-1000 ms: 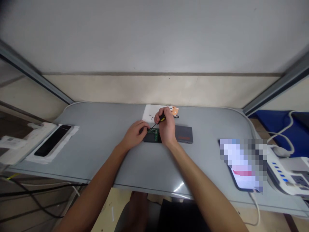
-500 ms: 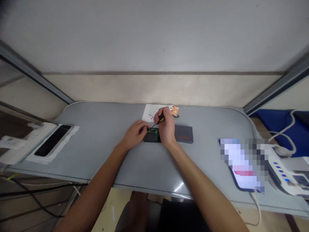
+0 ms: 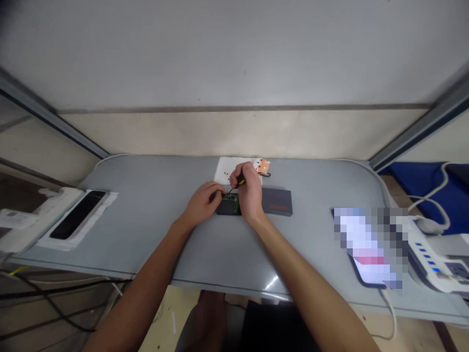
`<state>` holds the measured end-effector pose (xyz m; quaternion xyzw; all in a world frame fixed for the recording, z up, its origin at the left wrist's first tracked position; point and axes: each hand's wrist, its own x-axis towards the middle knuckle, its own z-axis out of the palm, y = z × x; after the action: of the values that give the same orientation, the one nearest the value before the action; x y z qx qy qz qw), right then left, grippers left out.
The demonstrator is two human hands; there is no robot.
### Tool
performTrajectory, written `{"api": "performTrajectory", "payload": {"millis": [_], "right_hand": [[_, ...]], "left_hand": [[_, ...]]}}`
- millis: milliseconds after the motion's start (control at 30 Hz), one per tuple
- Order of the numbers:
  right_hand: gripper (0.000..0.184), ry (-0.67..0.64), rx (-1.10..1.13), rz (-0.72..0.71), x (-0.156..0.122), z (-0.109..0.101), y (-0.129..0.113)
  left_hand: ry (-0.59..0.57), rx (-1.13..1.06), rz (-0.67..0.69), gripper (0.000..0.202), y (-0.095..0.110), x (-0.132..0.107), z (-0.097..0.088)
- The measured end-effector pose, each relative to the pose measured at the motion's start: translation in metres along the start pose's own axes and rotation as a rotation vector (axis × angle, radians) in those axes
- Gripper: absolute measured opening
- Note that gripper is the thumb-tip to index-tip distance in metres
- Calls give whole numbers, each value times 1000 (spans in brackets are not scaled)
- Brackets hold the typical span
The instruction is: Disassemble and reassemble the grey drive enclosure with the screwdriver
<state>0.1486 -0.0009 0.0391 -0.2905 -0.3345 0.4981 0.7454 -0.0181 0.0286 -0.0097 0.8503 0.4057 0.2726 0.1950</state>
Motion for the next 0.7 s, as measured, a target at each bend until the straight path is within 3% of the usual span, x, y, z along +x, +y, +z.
{"api": "performTrajectory", "payload": {"millis": [700], "right_hand": [[40, -11, 5, -4, 0, 0, 1]], "left_hand": [[6, -13, 5, 20, 1, 0, -1]]}}
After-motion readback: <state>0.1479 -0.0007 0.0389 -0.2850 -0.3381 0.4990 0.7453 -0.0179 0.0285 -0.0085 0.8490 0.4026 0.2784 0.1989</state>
